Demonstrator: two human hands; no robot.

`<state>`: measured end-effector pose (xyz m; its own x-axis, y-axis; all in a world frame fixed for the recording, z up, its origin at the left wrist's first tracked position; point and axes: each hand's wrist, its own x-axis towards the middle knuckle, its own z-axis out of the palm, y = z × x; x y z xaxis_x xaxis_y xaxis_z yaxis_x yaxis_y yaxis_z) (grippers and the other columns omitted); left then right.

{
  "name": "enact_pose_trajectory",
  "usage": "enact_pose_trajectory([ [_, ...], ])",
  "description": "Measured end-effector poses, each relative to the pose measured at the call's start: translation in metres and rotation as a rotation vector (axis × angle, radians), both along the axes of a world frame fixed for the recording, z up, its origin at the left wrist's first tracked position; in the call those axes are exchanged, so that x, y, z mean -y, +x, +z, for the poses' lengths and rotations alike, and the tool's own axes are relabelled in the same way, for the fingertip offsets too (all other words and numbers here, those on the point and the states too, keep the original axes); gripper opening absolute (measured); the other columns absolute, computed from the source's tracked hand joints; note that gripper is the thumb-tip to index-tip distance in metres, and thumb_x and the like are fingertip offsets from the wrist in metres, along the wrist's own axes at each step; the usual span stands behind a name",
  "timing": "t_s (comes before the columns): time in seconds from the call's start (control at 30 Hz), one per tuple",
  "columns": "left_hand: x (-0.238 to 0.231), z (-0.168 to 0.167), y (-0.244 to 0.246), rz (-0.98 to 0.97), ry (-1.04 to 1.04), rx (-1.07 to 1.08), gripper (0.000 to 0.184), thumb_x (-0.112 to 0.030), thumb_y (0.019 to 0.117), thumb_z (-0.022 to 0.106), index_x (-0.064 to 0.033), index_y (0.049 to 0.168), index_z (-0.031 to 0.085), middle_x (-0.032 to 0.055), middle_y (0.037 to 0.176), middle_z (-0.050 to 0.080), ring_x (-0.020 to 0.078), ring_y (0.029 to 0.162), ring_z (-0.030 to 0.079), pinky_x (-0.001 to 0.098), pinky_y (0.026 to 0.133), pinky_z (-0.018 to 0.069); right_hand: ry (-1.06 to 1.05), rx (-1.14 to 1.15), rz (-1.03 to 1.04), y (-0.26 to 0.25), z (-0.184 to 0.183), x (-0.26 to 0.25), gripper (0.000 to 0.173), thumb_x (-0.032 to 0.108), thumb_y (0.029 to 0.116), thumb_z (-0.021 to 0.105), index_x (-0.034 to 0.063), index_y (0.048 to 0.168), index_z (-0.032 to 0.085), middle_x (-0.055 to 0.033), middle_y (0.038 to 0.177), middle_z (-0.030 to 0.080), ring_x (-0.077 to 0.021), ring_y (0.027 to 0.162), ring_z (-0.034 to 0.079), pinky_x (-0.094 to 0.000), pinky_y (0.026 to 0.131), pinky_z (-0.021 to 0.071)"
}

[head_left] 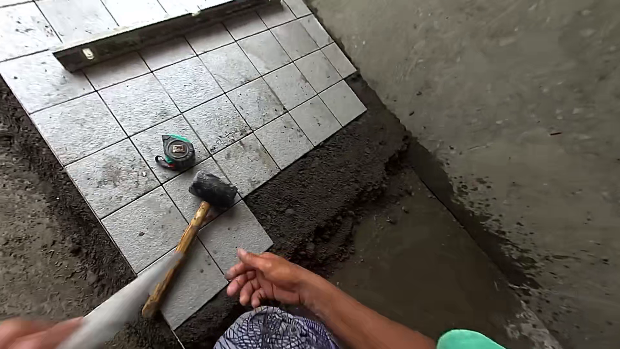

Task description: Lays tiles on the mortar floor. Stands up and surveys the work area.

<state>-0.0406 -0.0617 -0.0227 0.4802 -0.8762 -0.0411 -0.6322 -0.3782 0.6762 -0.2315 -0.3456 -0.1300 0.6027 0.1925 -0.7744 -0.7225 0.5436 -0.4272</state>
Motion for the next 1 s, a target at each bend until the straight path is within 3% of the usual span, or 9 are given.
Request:
enact_pose_trajectory([
  [0.07,0.036,-0.036,-0.022,-0.259,-0.078,0.209,0.020,-0.015,0.0945,0.068,-0.0032,0.110,0.072,0.0200,0.086,0.066,0.0352,0.083,0.064,0.0486,0.076,0.0530,0.110,-0.057,-0.068,-0.009,0.004,0.024,0.064,0.057,0.1088,0.024,0.0064,0.121,0.060,-0.0058,0.100,0.072,-0.0131,0.079,0.070,-0.0278,0.067,0.0569],
  [0.13,0.086,-0.066,-0.053,-0.341,-0.231,0.348,0.020,-0.021,0.0988,0.058,-0.0117,0.111,0.071,0.0106,0.081,0.064,0.0299,0.077,0.063,0.0449,0.069,0.0524,0.145,-0.084,-0.186,-0.031,0.003,0.050,0.047,0.047,0.1093,0.039,0.0079,0.119,0.063,-0.0062,0.102,0.073,-0.0147,0.089,0.071,-0.0306,0.077,0.0591],
  [0.2,0.127,-0.092,-0.078,-0.316,-0.356,0.412,0.020,-0.021,0.0998,0.055,-0.0161,0.109,0.071,0.0053,0.081,0.063,0.0253,0.079,0.061,0.0431,0.074,0.0516,0.119,-0.076,-0.317,-0.061,0.000,0.074,0.029,0.026,0.1082,0.048,0.0050,0.117,0.065,-0.0085,0.105,0.073,-0.0171,0.096,0.072,-0.0344,0.086,0.0598],
  [0.27,0.156,-0.108,-0.096,-0.168,-0.344,0.416,0.021,-0.020,0.0979,0.058,-0.0213,0.112,0.074,0.0068,0.092,0.066,0.0276,0.093,0.064,0.0482,0.090,0.0516,0.026,-0.052,-0.413,-0.083,-0.004,0.094,0.023,0.016,0.1061,0.049,0.0024,0.114,0.066,-0.0106,0.104,0.074,-0.0185,0.095,0.072,-0.0358,0.086,0.0600],
  [0.37,0.190,-0.125,-0.135,0.239,-0.244,0.078,0.041,-0.013,0.0873,0.062,-0.0061,0.126,0.070,0.0206,0.130,0.061,0.0340,0.124,0.058,0.0497,0.101,0.0506,-0.175,-0.026,-0.535,-0.102,-0.015,0.121,0.021,0.010,0.1048,0.052,-0.0012,0.114,0.067,-0.0138,0.099,0.073,-0.0199,0.086,0.072,-0.0359,0.078,0.0614],
  [0.43,0.212,-0.129,-0.162,0.607,-0.200,-0.439,0.052,-0.005,0.0885,0.057,0.0002,0.140,0.056,0.0170,0.140,0.055,0.0236,0.120,0.061,0.0415,0.093,0.0566,-0.317,-0.007,-0.561,-0.107,-0.028,0.137,0.021,0.008,0.1042,0.055,-0.0028,0.118,0.067,-0.0154,0.097,0.073,-0.0205,0.081,0.072,-0.0355,0.073,0.0615],
  [0.53,0.243,-0.142,-0.182,0.929,-0.186,-0.959,0.035,-0.012,0.1040,0.057,-0.0003,0.137,0.057,0.0174,0.122,0.066,0.0259,0.093,0.071,0.0430,0.073,0.0627,-0.463,0.023,-0.531,-0.112,-0.049,0.155,0.023,0.007,0.1029,0.059,-0.0025,0.122,0.067,-0.0158,0.097,0.074,-0.0204,0.077,0.071,-0.0352,0.069,0.0611],
  [0.7,0.263,-0.177,-0.171,0.944,-0.064,-0.836,0.036,-0.013,0.0967,0.071,0.0005,0.129,0.064,0.0143,0.098,0.071,0.0236,0.080,0.071,0.0425,0.069,0.0619,-0.466,0.022,-0.514,-0.106,-0.068,0.167,0.026,0.007,0.1026,0.059,-0.0018,0.126,0.066,-0.0155,0.099,0.074,-0.0207,0.078,0.071,-0.0355,0.069,0.0611],
  [1.0,0.289,-0.201,-0.136,1.007,-0.006,-0.708,0.030,-0.003,0.0891,0.075,-0.0020,0.118,0.069,0.0151,0.095,0.071,0.0251,0.074,0.071,0.0451,0.068,0.0616,-0.525,0.020,-0.466,-0.077,-0.090,0.175,0.029,0.014,0.1037,0.061,0.0017,0.129,0.065,-0.0148,0.103,0.073,-0.0213,0.077,0.071,-0.0370,0.068,0.0606],
])
